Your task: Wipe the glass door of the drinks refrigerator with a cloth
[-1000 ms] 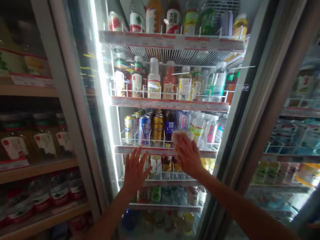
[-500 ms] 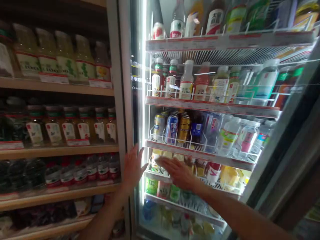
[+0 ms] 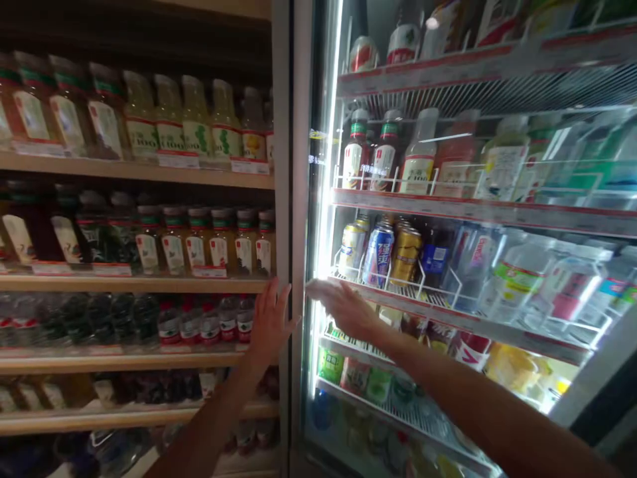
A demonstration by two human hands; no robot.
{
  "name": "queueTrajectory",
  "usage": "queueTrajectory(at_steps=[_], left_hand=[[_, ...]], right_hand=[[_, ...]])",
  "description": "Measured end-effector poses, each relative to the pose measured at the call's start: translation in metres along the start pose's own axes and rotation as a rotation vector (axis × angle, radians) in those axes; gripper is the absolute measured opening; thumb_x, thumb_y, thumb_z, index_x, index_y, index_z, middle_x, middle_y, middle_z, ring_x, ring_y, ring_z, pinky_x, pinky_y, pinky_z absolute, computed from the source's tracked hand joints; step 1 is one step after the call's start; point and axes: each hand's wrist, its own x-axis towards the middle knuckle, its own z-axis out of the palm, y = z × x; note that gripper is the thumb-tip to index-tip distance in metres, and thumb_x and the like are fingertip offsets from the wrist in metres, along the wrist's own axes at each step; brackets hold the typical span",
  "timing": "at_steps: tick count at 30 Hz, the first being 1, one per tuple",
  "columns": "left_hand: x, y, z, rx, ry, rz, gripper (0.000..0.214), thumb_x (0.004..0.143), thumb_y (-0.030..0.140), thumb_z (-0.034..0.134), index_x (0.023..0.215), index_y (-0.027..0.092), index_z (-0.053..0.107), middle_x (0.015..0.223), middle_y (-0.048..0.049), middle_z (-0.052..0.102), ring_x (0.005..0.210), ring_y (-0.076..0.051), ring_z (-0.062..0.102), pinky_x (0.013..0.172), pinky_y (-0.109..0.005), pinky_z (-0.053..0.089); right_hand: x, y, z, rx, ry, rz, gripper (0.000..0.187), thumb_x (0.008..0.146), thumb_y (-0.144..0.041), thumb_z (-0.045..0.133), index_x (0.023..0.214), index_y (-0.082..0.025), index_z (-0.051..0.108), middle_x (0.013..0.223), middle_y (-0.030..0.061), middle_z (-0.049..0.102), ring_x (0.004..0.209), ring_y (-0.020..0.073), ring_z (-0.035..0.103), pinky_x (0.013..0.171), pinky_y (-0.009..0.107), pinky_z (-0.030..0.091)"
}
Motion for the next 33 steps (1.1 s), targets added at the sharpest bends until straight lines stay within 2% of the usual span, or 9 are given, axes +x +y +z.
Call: queueTrajectory(at_steps=[5, 9, 11, 14, 18, 21, 24, 30, 33], left_hand=[[0.019, -0.022, -0.013, -0.048, 0.014, -0.010, 0.068, 0.082, 0.037, 0.060, 0.141, 0.017, 0.033, 0.151, -0.0200, 0.029, 0.141, -0.034, 0.025, 0.111, -0.052, 0.028], [0.038, -0.025, -0.019, -0.066, 0.023, 0.003, 0.069, 0.082, 0.040, 0.061, 0.141, 0.018, 0.033, 0.152, -0.0185, 0.028, 0.142, -0.033, 0.024, 0.113, -0.052, 0.026], [0.045, -0.024, -0.021, -0.072, 0.018, 0.022, 0.068, 0.083, 0.042, 0.059, 0.142, 0.019, 0.032, 0.152, -0.0172, 0.028, 0.142, -0.032, 0.023, 0.114, -0.051, 0.025], [0.056, -0.016, -0.017, -0.097, 0.026, 0.062, 0.068, 0.085, 0.045, 0.057, 0.142, 0.019, 0.031, 0.152, -0.0168, 0.028, 0.142, -0.032, 0.024, 0.114, -0.051, 0.024], [0.077, 0.007, -0.007, -0.159, 0.049, 0.089, 0.066, 0.086, 0.046, 0.054, 0.142, 0.020, 0.029, 0.152, -0.0159, 0.026, 0.142, -0.031, 0.022, 0.114, -0.051, 0.024], [0.094, 0.033, -0.001, -0.208, 0.074, 0.118, 0.065, 0.088, 0.047, 0.051, 0.142, 0.021, 0.027, 0.153, -0.0147, 0.024, 0.143, -0.030, 0.021, 0.114, -0.051, 0.025], [0.111, 0.057, 0.002, -0.249, 0.123, 0.166, 0.062, 0.090, 0.046, 0.048, 0.143, 0.022, 0.026, 0.153, -0.0150, 0.026, 0.142, -0.029, 0.024, 0.113, -0.050, 0.027], [0.146, 0.106, 0.013, -0.308, 0.289, 0.159, 0.058, 0.090, 0.039, 0.049, 0.142, 0.022, 0.029, 0.151, -0.0154, 0.030, 0.143, -0.030, 0.020, 0.113, -0.050, 0.026], [0.159, 0.129, 0.017, -0.301, 0.376, 0.171, 0.058, 0.090, 0.035, 0.050, 0.143, 0.020, 0.029, 0.152, -0.0159, 0.030, 0.145, -0.030, 0.016, 0.114, -0.052, 0.021]], right_hand=[[0.057, 0.037, -0.012, -0.047, 0.196, 0.230, 0.056, 0.089, -0.009, 0.035, 0.143, -0.022, 0.035, 0.155, 0.0012, 0.029, 0.146, 0.0200, 0.012, 0.119, 0.055, -0.005], [0.022, 0.001, 0.013, 0.036, 0.004, 0.040, 0.064, 0.084, -0.002, 0.036, 0.145, -0.020, 0.031, 0.151, 0.0011, 0.037, 0.143, 0.0130, 0.024, 0.122, 0.043, 0.005], [0.009, -0.003, 0.009, 0.062, -0.043, -0.049, 0.063, 0.084, -0.002, 0.036, 0.143, -0.023, 0.035, 0.147, -0.0013, 0.044, 0.139, 0.0100, 0.032, 0.122, 0.039, 0.009], [0.026, 0.036, -0.032, -0.010, 0.120, 0.069, 0.054, 0.090, -0.009, 0.032, 0.142, -0.024, 0.036, 0.148, -0.0013, 0.042, 0.139, 0.0133, 0.032, 0.119, 0.045, 0.005], [0.043, 0.083, -0.083, -0.190, 0.351, 0.318, 0.053, 0.090, -0.020, 0.016, 0.128, -0.010, 0.052, 0.148, 0.0041, 0.039, 0.141, 0.0302, 0.019, 0.108, 0.059, 0.005], [0.008, 0.067, -0.081, -0.272, 0.320, 0.166, 0.042, 0.090, -0.013, 0.036, 0.129, -0.015, 0.053, 0.145, 0.0066, 0.044, 0.142, 0.0222, 0.025, 0.114, 0.057, 0.009], [-0.029, 0.071, -0.082, -0.364, 0.259, 0.030, 0.034, 0.091, -0.018, 0.047, 0.121, -0.029, 0.058, 0.136, -0.0064, 0.056, 0.139, 0.0097, 0.031, 0.121, 0.043, 0.005], [-0.052, 0.137, -0.159, -0.562, 0.527, 0.512, 0.040, 0.094, -0.026, 0.041, 0.133, -0.029, 0.048, 0.148, -0.0006, 0.041, 0.145, 0.0223, 0.018, 0.117, 0.060, 0.005], [-0.091, 0.130, -0.160, -0.620, 0.459, 0.395, 0.044, 0.093, -0.024, 0.044, 0.137, -0.031, 0.044, 0.144, -0.0014, 0.047, 0.145, 0.0172, 0.020, 0.121, 0.047, 0.007]])
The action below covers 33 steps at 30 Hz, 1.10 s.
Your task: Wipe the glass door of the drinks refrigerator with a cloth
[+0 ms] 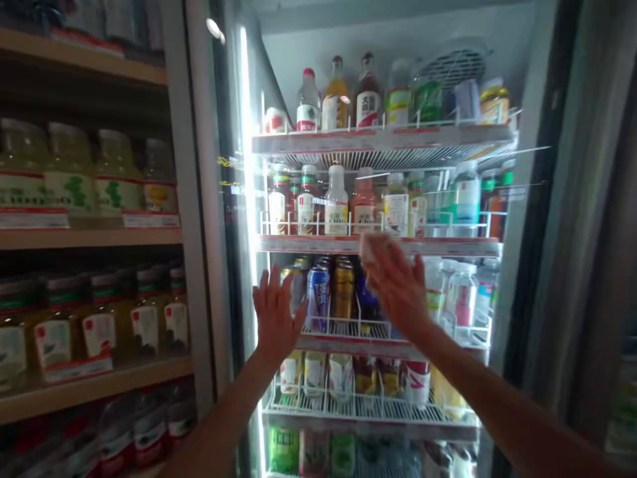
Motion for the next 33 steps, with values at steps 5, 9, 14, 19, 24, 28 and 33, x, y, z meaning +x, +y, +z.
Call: queueTrajectory(at_steps=[5, 9, 14, 19, 24, 28, 33], left_hand=[[0.026, 0.020, 0.016, -0.043, 0.036, 0.118, 0.061, 0.091, 0.031, 0.048, 0.147, 0.022, 0.024, 0.154, -0.0117, 0.028, 0.145, -0.025, 0.018, 0.118, -0.047, 0.015], [0.037, 0.030, 0.029, -0.008, 0.137, 0.029, 0.064, 0.091, 0.030, 0.048, 0.148, 0.021, 0.021, 0.155, -0.0124, 0.025, 0.145, -0.026, 0.015, 0.118, -0.049, 0.009], [0.034, 0.032, 0.032, -0.007, 0.139, 0.035, 0.067, 0.090, 0.029, 0.050, 0.149, 0.023, 0.020, 0.155, -0.0108, 0.023, 0.145, -0.026, 0.016, 0.118, -0.049, 0.009], [0.045, 0.038, 0.027, 0.005, 0.148, 0.060, 0.062, 0.091, 0.030, 0.048, 0.147, 0.020, 0.024, 0.154, -0.0120, 0.027, 0.145, -0.026, 0.017, 0.118, -0.049, 0.010], [0.065, 0.047, 0.028, 0.007, 0.129, 0.080, 0.054, 0.092, 0.035, 0.046, 0.142, 0.020, 0.035, 0.147, -0.0122, 0.040, 0.144, -0.025, 0.021, 0.117, -0.048, 0.015], [0.064, 0.046, 0.032, -0.008, 0.121, 0.088, 0.055, 0.092, 0.035, 0.046, 0.143, 0.020, 0.033, 0.148, -0.0118, 0.038, 0.144, -0.024, 0.021, 0.118, -0.046, 0.014], [0.057, 0.046, 0.036, -0.006, 0.146, 0.087, 0.057, 0.091, 0.035, 0.046, 0.144, 0.018, 0.033, 0.148, -0.0123, 0.038, 0.144, -0.023, 0.019, 0.118, -0.046, 0.012]], right_hand=[[-0.038, 0.073, -0.021, -0.125, 0.150, 0.105, 0.052, 0.092, -0.022, 0.043, 0.142, -0.036, 0.037, 0.144, 0.0004, 0.047, 0.138, 0.0226, 0.035, 0.118, 0.052, 0.018], [-0.017, 0.081, -0.023, -0.174, 0.312, 0.421, 0.052, 0.091, -0.023, 0.042, 0.143, -0.029, 0.038, 0.149, 0.0094, 0.039, 0.139, 0.0360, 0.030, 0.104, 0.064, 0.032], [-0.027, 0.024, -0.012, 0.004, -0.085, 0.011, 0.057, 0.091, -0.022, 0.041, 0.145, -0.031, 0.030, 0.146, 0.0023, 0.044, 0.141, 0.0233, 0.029, 0.114, 0.052, 0.026], [-0.007, 0.067, -0.017, -0.168, 0.227, 0.411, 0.047, 0.092, -0.026, 0.040, 0.139, -0.025, 0.043, 0.150, 0.0112, 0.037, 0.139, 0.0325, 0.032, 0.107, 0.061, 0.028], [0.001, 0.015, -0.002, -0.058, 0.042, 0.187, 0.052, 0.090, -0.022, 0.040, 0.142, -0.025, 0.037, 0.150, 0.0059, 0.038, 0.143, 0.0247, 0.025, 0.112, 0.051, 0.026], [-0.012, 0.035, -0.014, -0.073, 0.019, 0.127, 0.045, 0.090, -0.024, 0.043, 0.134, -0.026, 0.048, 0.144, 0.0058, 0.046, 0.138, 0.0241, 0.034, 0.114, 0.052, 0.021], [0.006, 0.081, -0.018, -0.180, 0.153, 0.503, 0.050, 0.091, -0.026, 0.037, 0.137, -0.009, 0.044, 0.150, 0.0237, 0.030, 0.141, 0.0405, 0.022, 0.101, 0.067, 0.026]])
